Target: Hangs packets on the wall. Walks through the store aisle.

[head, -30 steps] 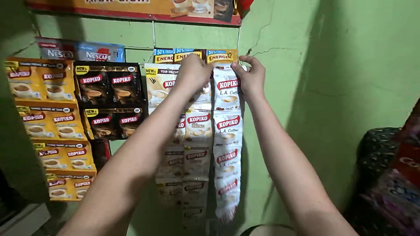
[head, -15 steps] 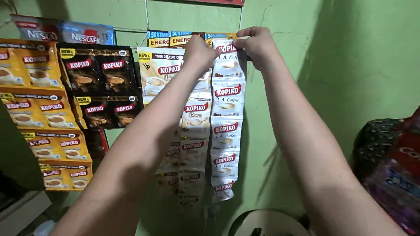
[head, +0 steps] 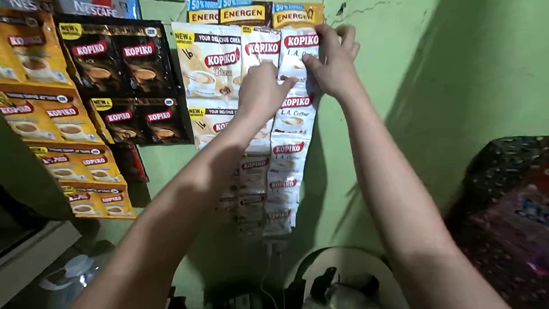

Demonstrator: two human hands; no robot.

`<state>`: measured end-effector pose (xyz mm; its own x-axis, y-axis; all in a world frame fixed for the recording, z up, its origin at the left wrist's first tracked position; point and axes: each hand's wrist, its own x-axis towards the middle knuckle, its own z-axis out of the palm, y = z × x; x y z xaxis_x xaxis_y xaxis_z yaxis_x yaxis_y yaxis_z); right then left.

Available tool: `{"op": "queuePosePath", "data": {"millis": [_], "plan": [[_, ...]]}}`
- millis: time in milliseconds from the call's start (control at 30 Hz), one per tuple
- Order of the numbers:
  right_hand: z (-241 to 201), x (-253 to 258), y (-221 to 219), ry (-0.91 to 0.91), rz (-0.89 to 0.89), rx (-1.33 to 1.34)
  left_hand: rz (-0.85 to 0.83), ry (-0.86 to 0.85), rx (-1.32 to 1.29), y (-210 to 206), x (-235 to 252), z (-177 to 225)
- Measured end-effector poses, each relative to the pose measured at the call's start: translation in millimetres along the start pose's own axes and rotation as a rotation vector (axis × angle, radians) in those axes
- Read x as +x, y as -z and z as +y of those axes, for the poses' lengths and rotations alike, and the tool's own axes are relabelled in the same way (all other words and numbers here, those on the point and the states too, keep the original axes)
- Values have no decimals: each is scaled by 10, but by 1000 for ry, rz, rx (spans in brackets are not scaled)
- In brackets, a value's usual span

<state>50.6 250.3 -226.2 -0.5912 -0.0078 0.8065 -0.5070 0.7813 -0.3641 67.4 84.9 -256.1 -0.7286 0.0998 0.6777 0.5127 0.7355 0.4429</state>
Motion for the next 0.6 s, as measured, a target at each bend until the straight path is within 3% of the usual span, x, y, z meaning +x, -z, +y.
{"op": "queuePosePath", "data": {"millis": [100,200,367,600], "plan": [[249,-537,-353,-29,84,324,-95,61,-212,-433,-467,-350],[474,-1210,-731,-148,54,512,-166,105,-392,-1004,-1042,-736],[952,-2353,-1285,-460,-94,634,-421,414,-482,-1725,-1952,-1086],[1270,-3432,-1508,-638,-189,880,-448,511,-648,-2074,-2651,-1429]]}}
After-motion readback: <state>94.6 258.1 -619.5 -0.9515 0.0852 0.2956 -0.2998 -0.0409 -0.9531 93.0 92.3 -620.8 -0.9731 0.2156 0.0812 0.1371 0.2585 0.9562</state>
